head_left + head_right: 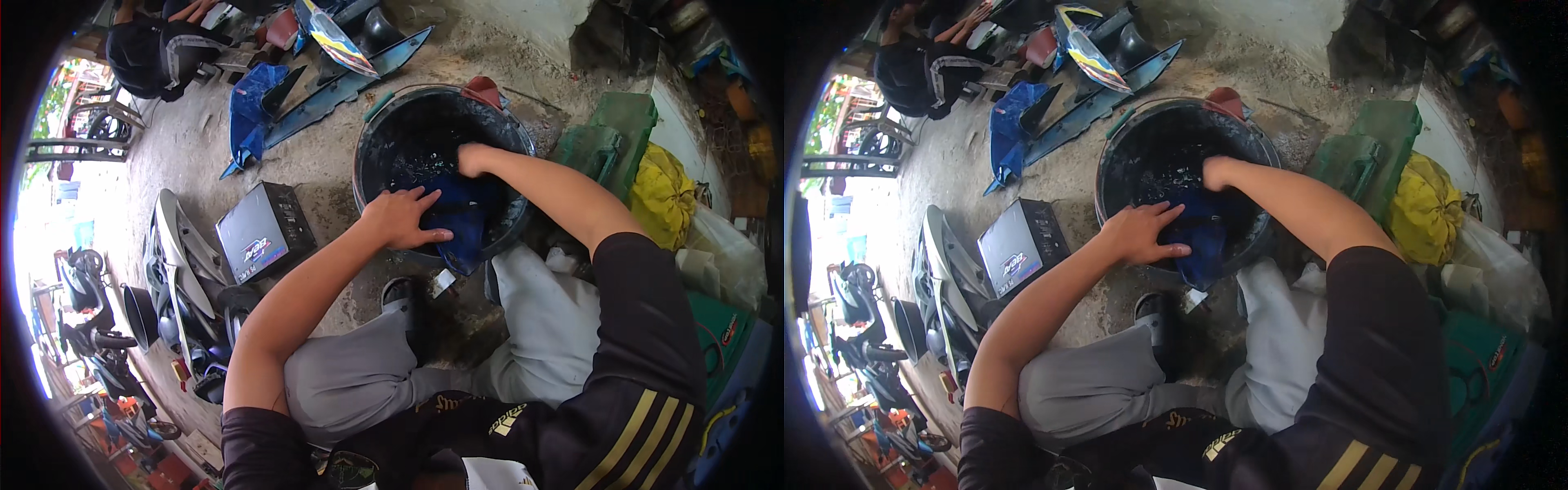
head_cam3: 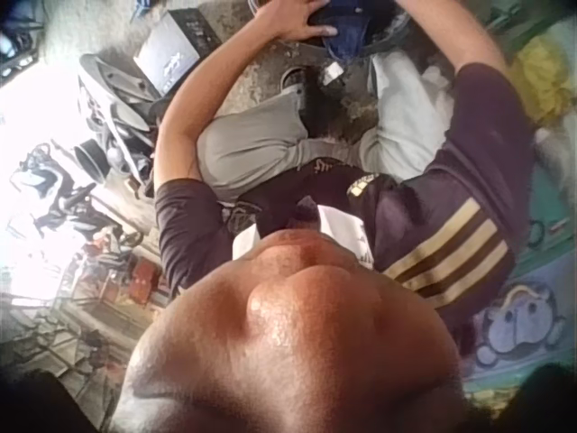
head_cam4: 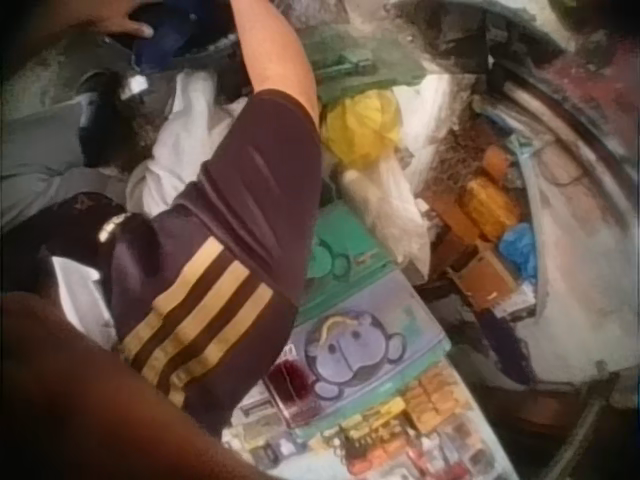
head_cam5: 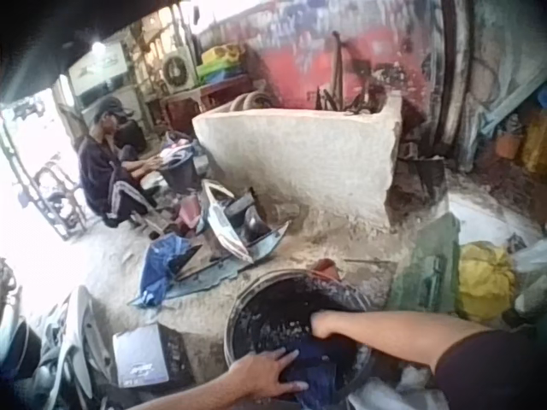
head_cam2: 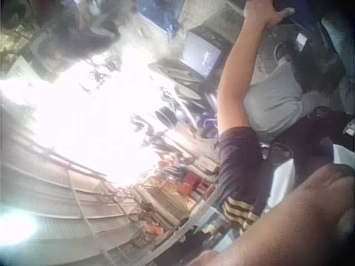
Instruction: The person sands a blue motorcycle fairing by hand using a piece of sandpaper, periodically dipping the fairing and the sandpaper into a bucket of water.
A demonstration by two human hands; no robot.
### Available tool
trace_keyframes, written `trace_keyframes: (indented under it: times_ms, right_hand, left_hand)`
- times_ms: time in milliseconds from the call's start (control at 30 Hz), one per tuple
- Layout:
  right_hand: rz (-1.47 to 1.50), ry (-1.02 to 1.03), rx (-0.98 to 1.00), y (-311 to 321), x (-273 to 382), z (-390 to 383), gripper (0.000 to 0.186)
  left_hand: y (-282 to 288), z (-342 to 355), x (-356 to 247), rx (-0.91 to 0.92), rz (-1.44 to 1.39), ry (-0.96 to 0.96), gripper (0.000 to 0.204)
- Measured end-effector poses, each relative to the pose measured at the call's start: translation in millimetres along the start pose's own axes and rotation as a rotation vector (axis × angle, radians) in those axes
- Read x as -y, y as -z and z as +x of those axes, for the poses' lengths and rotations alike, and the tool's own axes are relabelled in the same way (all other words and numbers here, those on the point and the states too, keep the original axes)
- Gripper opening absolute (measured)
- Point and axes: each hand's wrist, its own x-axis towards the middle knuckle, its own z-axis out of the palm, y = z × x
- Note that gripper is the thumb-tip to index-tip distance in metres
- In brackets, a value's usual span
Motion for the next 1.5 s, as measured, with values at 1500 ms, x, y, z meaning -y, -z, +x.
trace_keyframes:
  times_ms: [1500]
  right_hand:
    - [-0.149,-0.064,0.071,-12,-56,30,0.036]
  left_hand:
    - [11,21,-16,0.002,-0.089,-0.015,0.107]
